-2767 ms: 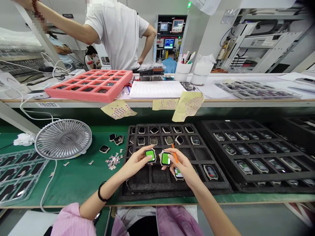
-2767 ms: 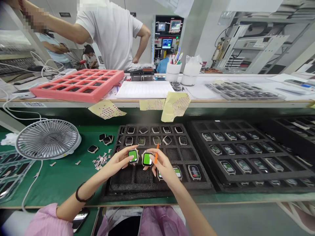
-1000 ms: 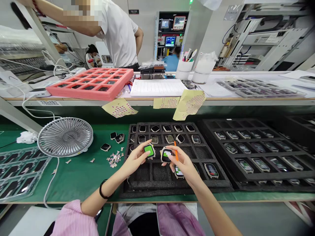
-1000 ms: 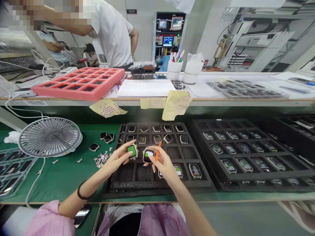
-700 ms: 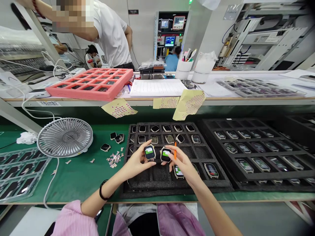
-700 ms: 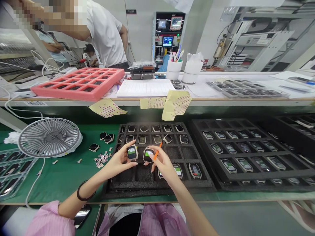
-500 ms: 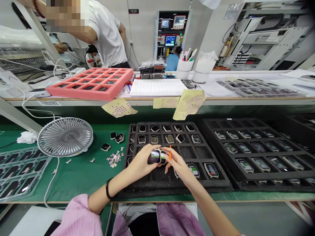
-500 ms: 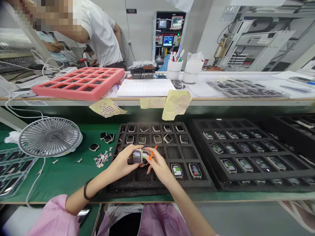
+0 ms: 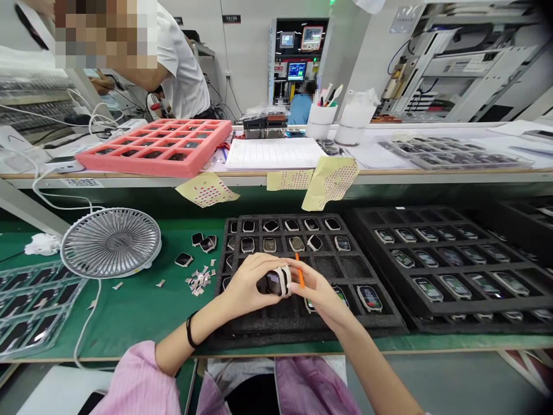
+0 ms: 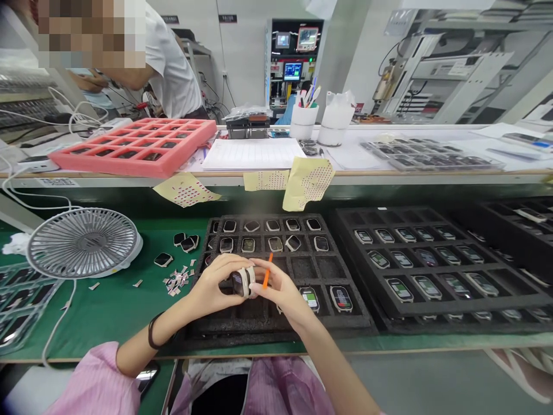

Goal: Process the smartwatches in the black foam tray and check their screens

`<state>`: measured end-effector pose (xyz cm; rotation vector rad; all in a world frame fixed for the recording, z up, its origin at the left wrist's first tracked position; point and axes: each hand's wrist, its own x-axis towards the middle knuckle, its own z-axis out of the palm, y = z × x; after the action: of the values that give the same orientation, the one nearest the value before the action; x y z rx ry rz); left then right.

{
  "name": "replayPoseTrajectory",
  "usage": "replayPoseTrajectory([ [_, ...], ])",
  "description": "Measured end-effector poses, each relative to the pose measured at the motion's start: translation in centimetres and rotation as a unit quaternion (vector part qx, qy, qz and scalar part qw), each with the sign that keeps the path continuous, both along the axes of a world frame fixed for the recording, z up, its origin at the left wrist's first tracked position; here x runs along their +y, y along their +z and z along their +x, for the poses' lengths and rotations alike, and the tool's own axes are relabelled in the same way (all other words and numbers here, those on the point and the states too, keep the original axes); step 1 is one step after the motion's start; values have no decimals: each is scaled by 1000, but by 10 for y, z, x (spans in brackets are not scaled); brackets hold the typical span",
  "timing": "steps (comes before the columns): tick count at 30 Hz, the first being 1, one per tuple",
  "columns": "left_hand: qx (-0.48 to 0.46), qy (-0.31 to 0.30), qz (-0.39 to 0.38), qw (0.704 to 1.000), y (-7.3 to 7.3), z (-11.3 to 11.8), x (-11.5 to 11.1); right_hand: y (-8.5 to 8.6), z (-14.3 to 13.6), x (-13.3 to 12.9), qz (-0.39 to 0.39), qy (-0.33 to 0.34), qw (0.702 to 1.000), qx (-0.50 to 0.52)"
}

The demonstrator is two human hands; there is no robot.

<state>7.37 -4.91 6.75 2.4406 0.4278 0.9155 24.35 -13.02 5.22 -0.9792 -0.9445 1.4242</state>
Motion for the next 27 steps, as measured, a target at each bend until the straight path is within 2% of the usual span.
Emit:
replayPoseTrajectory([
  [3,-29,-14,4,999,3,1,-2,0,1,2,-27,54,996,62],
  [5,-34,-16,8,999,2,2,-3,-1,-1,2,-35,66,994,84],
  [15,-18,-23,3,1000,-2,0,-6,1,-3,-4,-1,31,999,31],
  [21,-26,-20,31,999,-3,3,-6,-5,-7,-3,-14,-20,1000,11],
  [27,-44,-23,46,998,-2,5,-8,-6,-7,-3,10,-3,1000,15],
])
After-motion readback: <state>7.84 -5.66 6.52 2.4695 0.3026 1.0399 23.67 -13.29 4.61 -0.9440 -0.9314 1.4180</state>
